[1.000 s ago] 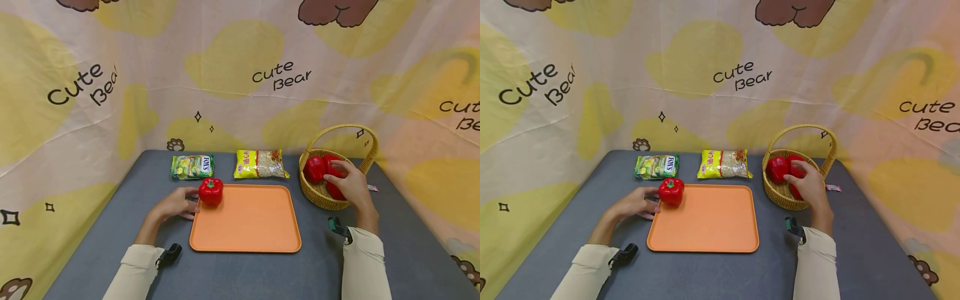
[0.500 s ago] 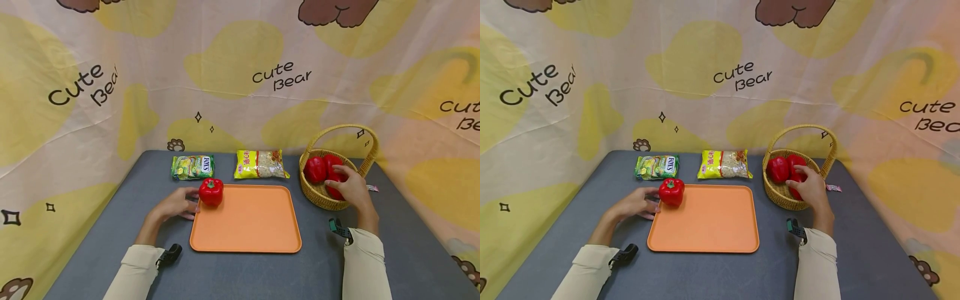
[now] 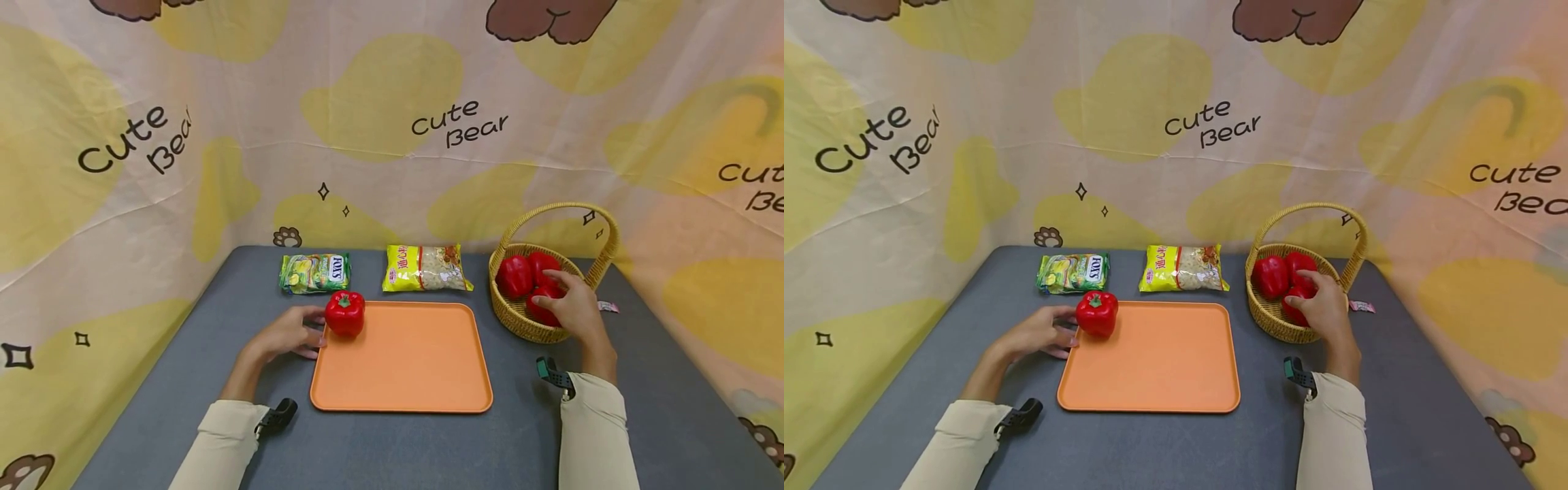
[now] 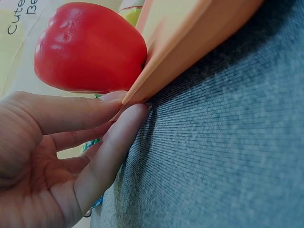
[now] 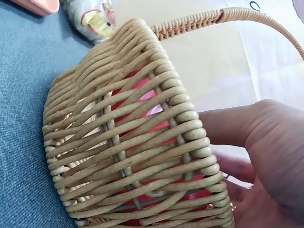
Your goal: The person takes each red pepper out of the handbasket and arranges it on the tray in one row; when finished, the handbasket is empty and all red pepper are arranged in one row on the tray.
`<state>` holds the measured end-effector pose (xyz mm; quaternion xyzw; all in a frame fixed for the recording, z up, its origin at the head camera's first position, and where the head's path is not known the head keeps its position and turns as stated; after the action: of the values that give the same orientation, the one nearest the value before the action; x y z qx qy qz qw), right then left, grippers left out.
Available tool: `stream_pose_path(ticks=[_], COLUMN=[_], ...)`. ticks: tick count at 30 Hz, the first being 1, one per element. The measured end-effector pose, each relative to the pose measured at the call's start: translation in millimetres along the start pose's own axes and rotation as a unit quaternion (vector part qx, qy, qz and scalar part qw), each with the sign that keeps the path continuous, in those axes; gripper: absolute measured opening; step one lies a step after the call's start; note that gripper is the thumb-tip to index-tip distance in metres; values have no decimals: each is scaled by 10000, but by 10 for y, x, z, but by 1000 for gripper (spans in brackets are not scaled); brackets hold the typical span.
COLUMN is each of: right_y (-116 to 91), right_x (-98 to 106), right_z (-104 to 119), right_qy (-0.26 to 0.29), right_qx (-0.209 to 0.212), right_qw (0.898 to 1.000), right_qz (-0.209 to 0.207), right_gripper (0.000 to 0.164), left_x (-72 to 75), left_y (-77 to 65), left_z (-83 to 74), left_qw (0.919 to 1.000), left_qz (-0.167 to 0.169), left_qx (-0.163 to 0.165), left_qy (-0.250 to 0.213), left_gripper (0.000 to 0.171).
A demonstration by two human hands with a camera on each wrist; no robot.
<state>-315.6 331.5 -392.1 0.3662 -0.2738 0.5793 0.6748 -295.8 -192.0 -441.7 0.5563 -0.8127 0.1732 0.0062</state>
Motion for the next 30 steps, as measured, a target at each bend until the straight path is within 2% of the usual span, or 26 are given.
stream_pose_path(ticks=[7, 15, 24, 30], right_y=[5, -40, -63, -86], right_x=[-3, 31, 101, 187], right_z=[-40, -11, 99, 243], right_qy=[-253, -72, 264, 488], right_qx=[-91, -287, -145, -197], right_qw=[9993, 9979, 9991, 9978], right_qz=[264, 580, 300, 413], right_gripper=[69, 82, 86, 86], left_x=[-24, -21, -6, 4], left_y=[-8, -7, 20, 11], left_z=[3, 0, 13, 2], left_qw=[10000, 10000, 10000, 9999], left_qz=[29, 38, 34, 7], left_qx=[-4, -52, -36, -100], left_qy=[-10, -26, -16, 49], left_gripper=[67, 68, 67, 67])
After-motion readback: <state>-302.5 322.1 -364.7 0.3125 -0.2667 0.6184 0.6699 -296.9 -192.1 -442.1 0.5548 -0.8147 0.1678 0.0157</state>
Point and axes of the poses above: each hand's wrist, its own y-axis towards the middle knuckle, its own x-axis out of the back of the hand, z = x × y, the point moved 5 cm from there along y, towards the middle knuckle, and after that the axes turned 7 degrees about -y, right-handed, at the moved point
